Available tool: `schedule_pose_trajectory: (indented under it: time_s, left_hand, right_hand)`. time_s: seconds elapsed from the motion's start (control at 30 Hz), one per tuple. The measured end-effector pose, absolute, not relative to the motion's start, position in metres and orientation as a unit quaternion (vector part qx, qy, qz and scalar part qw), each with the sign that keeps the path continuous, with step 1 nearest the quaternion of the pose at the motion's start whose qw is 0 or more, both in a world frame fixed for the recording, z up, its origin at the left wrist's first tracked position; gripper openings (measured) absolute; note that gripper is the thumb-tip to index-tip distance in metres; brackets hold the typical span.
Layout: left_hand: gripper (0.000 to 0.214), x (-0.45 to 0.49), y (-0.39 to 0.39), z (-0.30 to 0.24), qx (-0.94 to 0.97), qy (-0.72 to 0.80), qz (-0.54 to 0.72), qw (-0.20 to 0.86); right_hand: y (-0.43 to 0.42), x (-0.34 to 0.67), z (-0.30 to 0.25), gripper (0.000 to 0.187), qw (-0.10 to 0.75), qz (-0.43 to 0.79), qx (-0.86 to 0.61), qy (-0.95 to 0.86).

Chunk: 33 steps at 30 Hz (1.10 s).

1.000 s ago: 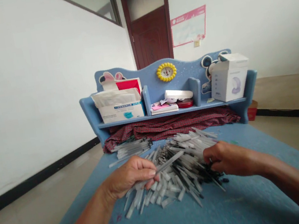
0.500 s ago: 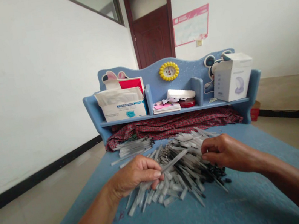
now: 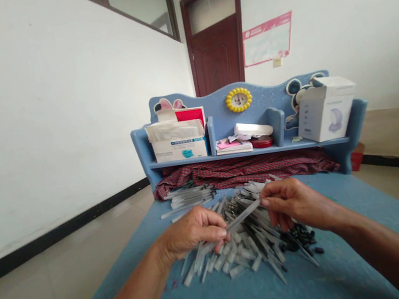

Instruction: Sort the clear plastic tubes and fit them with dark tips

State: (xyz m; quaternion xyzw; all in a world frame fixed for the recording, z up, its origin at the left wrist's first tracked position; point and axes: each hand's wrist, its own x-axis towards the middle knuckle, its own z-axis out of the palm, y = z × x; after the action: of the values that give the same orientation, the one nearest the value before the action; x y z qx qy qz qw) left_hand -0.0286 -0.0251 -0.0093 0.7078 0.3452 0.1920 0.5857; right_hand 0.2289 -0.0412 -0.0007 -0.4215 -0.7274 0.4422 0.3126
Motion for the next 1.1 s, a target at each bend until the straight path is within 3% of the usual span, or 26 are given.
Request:
schedule_pose_trajectory:
  time_s: [0.2,0.3,0.47,0.67,0.77,0.93,1.1]
  left_hand:
    - [0.02,-0.036,-0.022,-0.007,0.719,0.353,0.184,0.569]
    - [0.019,-0.053,-0.014,-0.004,0.724,0.37,0.19,0.55]
    - [0.015,-0.085,0.001,-0.001,0.698,0.432,0.239,0.518]
    - [0.016,-0.068,0.0,-0.006,0.64,0.458,0.351,0.508]
    - [0.018,-0.047,-0.006,-0.011,0.602,0.443,0.385,0.541]
    - [0.019,-0.027,-0.015,-0.015,0.556,0.391,0.42,0.602]
    - [0.018,-0.019,-0.022,-0.015,0.531,0.35,0.45,0.627]
  right_hand:
    - [-0.037,0.235,0.003,0.025,0.321,0.456,-0.404,-0.725]
    - [-0.033,0.249,0.012,0.025,0.391,0.44,-0.411,-0.697]
    - [-0.033,0.264,0.017,0.022,0.493,0.282,-0.473,-0.674]
    - [-0.048,0.237,-0.01,0.022,0.365,-0.075,-0.417,-0.829]
    - [-0.051,0.227,-0.022,0.025,0.278,-0.161,-0.351,-0.88]
    - [-0.056,0.225,-0.023,0.027,0.177,-0.121,-0.368,-0.905]
    - [-0.069,0.207,-0.01,0.03,0.225,0.031,-0.413,-0.882]
